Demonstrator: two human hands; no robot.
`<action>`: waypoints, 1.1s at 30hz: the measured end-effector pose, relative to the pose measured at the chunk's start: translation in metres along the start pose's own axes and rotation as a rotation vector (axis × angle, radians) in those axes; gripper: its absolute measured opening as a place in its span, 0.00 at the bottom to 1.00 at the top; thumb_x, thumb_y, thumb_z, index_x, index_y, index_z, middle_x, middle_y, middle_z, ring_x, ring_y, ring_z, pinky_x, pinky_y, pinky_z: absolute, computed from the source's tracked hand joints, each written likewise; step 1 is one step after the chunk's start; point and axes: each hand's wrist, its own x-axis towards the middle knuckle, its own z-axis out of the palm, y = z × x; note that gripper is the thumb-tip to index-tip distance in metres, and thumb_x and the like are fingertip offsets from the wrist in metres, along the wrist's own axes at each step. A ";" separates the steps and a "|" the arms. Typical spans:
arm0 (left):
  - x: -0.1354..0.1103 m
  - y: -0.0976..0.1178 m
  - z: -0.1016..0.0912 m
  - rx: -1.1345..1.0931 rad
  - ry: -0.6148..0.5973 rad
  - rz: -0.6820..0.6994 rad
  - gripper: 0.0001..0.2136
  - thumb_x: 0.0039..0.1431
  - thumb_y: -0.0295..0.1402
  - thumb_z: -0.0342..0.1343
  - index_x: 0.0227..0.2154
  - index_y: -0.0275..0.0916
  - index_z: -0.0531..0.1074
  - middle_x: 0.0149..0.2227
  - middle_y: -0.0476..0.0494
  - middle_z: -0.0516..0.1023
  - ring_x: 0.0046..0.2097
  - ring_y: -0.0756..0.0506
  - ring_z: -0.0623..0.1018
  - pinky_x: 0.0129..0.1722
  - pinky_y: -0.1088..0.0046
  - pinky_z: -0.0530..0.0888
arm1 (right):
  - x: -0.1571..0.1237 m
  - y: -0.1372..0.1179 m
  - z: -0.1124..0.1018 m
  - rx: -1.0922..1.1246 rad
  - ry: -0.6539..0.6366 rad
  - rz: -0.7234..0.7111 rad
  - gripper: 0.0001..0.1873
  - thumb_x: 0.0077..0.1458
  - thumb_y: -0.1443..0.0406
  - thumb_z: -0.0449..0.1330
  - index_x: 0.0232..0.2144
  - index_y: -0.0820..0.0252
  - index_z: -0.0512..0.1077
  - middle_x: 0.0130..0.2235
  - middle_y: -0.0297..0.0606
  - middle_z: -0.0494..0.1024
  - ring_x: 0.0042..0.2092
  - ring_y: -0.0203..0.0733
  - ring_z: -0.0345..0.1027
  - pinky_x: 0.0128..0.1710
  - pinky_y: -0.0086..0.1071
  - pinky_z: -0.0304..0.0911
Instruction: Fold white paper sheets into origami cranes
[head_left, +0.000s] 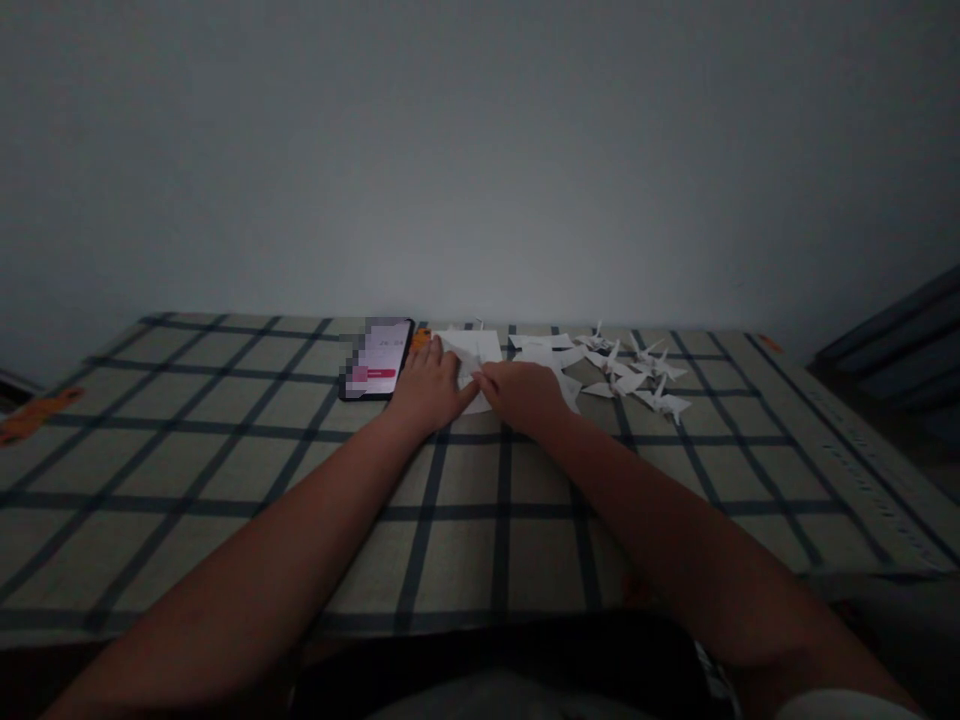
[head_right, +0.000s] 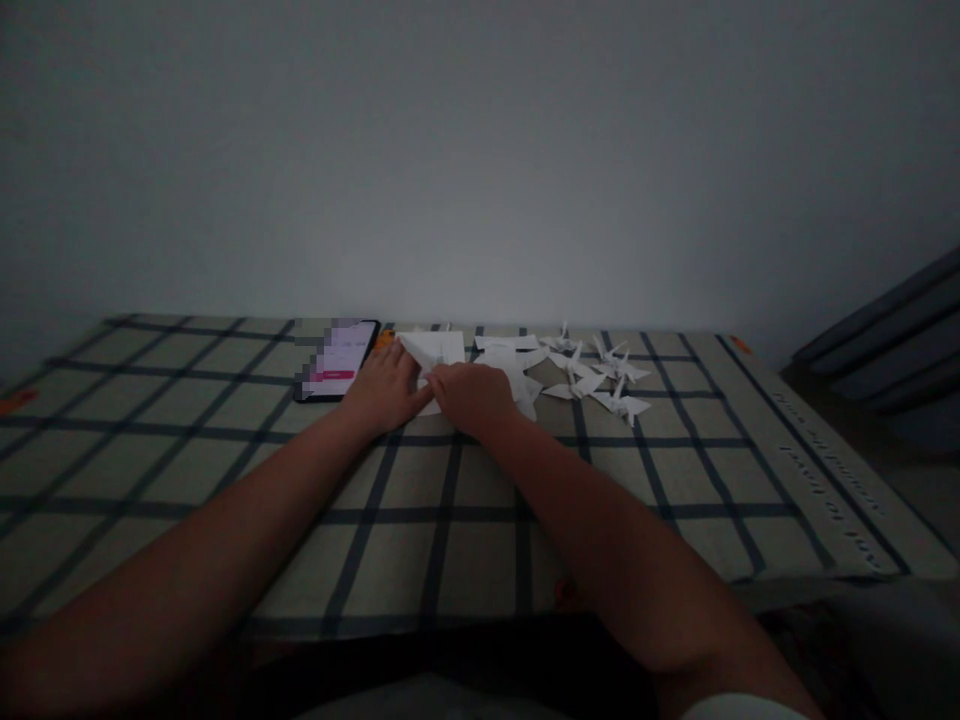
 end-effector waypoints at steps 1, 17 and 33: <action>0.000 0.001 0.001 0.017 -0.019 -0.008 0.30 0.65 0.50 0.46 0.54 0.25 0.69 0.66 0.17 0.62 0.68 0.28 0.62 0.66 0.50 0.57 | 0.001 0.001 0.001 -0.004 0.009 0.028 0.23 0.71 0.55 0.43 0.43 0.56 0.76 0.42 0.42 0.82 0.41 0.45 0.76 0.37 0.34 0.60; 0.002 0.010 0.003 0.077 -0.001 -0.055 0.34 0.63 0.55 0.45 0.54 0.25 0.69 0.65 0.16 0.64 0.68 0.28 0.63 0.67 0.51 0.55 | 0.001 0.006 0.001 0.033 0.041 0.164 0.24 0.71 0.56 0.42 0.41 0.57 0.76 0.40 0.42 0.82 0.40 0.44 0.75 0.37 0.32 0.59; -0.002 0.013 0.005 0.034 0.023 -0.071 0.33 0.64 0.55 0.45 0.53 0.27 0.69 0.69 0.16 0.55 0.71 0.26 0.56 0.66 0.45 0.55 | 0.000 0.017 -0.002 0.145 0.135 0.142 0.23 0.70 0.56 0.45 0.36 0.58 0.77 0.38 0.40 0.81 0.36 0.40 0.70 0.33 0.32 0.51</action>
